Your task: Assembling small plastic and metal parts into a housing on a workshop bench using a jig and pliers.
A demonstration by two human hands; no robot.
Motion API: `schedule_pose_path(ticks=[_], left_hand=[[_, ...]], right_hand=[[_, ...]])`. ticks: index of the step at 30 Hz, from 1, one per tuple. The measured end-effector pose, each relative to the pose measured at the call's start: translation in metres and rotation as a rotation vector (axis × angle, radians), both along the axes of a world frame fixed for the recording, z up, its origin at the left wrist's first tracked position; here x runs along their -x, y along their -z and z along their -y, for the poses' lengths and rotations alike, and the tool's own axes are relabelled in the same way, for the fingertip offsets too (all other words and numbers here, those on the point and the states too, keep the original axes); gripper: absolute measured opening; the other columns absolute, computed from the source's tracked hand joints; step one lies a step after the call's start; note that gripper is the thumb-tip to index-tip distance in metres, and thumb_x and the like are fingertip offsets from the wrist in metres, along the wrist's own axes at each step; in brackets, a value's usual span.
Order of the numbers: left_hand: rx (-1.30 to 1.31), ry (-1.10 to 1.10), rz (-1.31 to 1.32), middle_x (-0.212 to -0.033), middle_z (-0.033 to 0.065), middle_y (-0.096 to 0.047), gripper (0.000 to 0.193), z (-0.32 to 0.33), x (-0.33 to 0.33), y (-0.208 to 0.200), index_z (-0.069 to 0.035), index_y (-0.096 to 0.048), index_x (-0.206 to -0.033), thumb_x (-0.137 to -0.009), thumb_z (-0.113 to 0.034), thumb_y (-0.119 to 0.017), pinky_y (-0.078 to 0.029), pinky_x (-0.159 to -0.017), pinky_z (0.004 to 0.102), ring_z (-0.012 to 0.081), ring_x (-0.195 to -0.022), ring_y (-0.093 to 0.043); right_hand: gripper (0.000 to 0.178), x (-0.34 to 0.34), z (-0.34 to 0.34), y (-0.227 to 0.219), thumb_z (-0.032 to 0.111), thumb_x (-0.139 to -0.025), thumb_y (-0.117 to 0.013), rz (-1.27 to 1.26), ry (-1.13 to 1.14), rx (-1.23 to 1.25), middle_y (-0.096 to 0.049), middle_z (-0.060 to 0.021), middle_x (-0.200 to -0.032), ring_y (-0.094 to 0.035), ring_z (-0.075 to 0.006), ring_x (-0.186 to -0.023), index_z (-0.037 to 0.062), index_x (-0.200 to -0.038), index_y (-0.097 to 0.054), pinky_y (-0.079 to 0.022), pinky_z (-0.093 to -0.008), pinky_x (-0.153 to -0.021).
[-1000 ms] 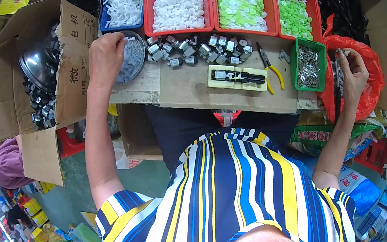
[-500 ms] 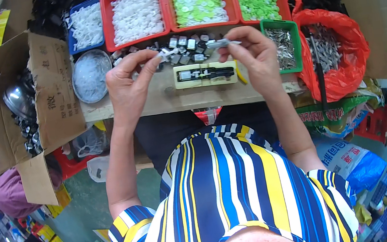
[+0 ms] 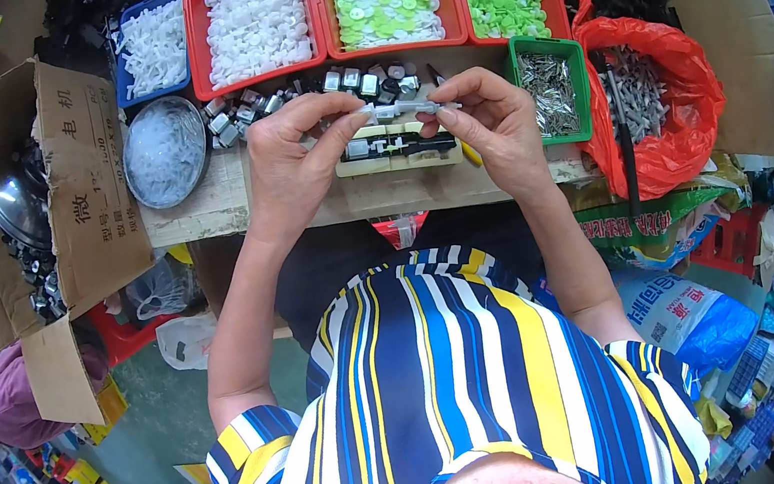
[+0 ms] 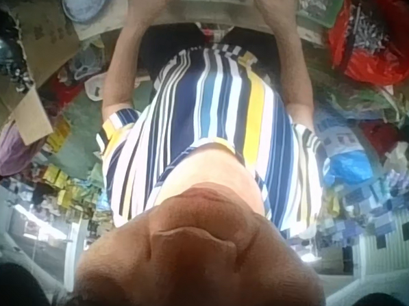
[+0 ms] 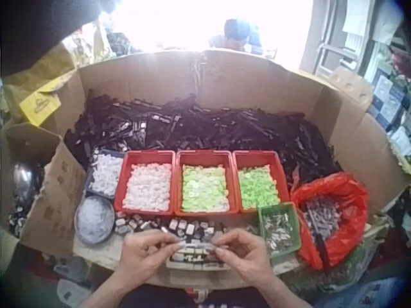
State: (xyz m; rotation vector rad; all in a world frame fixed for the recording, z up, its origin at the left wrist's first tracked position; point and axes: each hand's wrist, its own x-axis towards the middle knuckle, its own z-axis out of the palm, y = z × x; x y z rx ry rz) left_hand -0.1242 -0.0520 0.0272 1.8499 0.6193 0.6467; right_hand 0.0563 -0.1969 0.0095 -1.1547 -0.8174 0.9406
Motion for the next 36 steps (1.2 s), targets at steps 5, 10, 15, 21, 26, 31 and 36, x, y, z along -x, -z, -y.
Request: schedule_pose_path(ticks=[5,10,15,21,26,31,36], left_hand=[[0.443,0.09,0.018,-0.088,0.0044,-0.072,0.015,-0.005,0.001,0.008,0.002,-0.074,-0.101,-0.089,-0.007,-0.074,-0.052,-0.072,0.0226,0.0091,-0.078,-0.065],[0.539,0.141,0.008,-0.09,0.0051,-0.073,0.018,-0.003,-0.005,0.004,0.001,-0.074,-0.104,-0.089,-0.009,-0.075,-0.053,-0.074,0.0232,0.0097,-0.08,-0.067],[0.53,0.13,-0.02,-0.091,0.0056,-0.072,0.023,0.003,-0.013,0.004,0.0,-0.074,-0.107,-0.086,-0.008,-0.077,-0.053,-0.073,0.0242,0.0116,-0.083,-0.068],[-0.422,0.123,0.041,-0.084,0.0101,-0.067,0.025,0.01,-0.016,0.0,-0.003,-0.074,-0.101,-0.077,-0.007,-0.08,-0.051,-0.067,0.0338,0.0241,-0.076,-0.065],[-0.647,0.134,0.037,-0.079,0.0109,-0.064,0.018,0.007,-0.016,0.004,0.0,-0.072,-0.093,-0.079,-0.009,-0.078,-0.049,-0.065,0.0378,0.0279,-0.073,-0.061],[-0.448,0.195,-0.038,-0.08,0.0107,-0.064,0.019,0.005,-0.011,0.022,0.001,-0.071,-0.093,-0.08,-0.011,-0.077,-0.049,-0.068,0.0387,0.028,-0.078,-0.06],[-0.467,0.147,-0.033,-0.084,0.0119,-0.065,0.023,0.005,-0.006,0.026,0.001,-0.072,-0.095,-0.076,-0.01,-0.079,-0.05,-0.072,0.0389,0.0288,-0.084,-0.059]], right_hand=[[0.014,-0.007,0.003,0.0,0.004,-0.096,-0.064,-0.049,-0.07,-0.013,-0.068,-0.0081,-0.097,-0.07,-0.0151,-0.09,-0.0031,-0.109,-0.065,-0.057,-0.027,-0.082],[0.015,-0.013,0.008,0.001,0.007,-0.096,-0.066,-0.113,-0.087,-0.015,-0.069,-0.0076,-0.098,-0.069,-0.0148,-0.089,-0.0024,-0.108,-0.067,-0.057,-0.0274,-0.081],[0.018,-0.015,0.012,0.0,0.007,-0.093,-0.07,-0.055,-0.048,0.09,-0.07,-0.0078,-0.095,-0.069,-0.0141,-0.084,-0.0036,-0.107,-0.068,-0.056,-0.0255,-0.079],[0.018,-0.02,0.014,0.006,0.006,-0.091,-0.072,-0.118,-0.037,0.112,-0.07,-0.008,-0.095,-0.069,-0.0143,-0.082,-0.0036,-0.106,-0.068,-0.057,-0.0267,-0.076],[0.018,-0.019,0.013,0.003,0.007,-0.091,-0.072,-0.082,-0.034,0.14,-0.07,-0.0078,-0.094,-0.069,-0.0145,-0.08,-0.0034,-0.106,-0.068,-0.057,-0.0266,-0.075],[0.017,-0.019,0.018,0.001,0.004,-0.093,-0.07,0.005,-0.093,0.183,-0.07,-0.0069,-0.094,-0.068,-0.0112,-0.081,-0.0046,-0.107,-0.068,-0.056,-0.0242,-0.072],[0.013,-0.029,0.027,0.013,0.006,-0.091,-0.071,0.149,-0.018,0.299,-0.071,-0.005,-0.087,-0.065,-0.008,-0.075,-0.0026,-0.101,-0.071,-0.052,-0.0225,-0.066]])
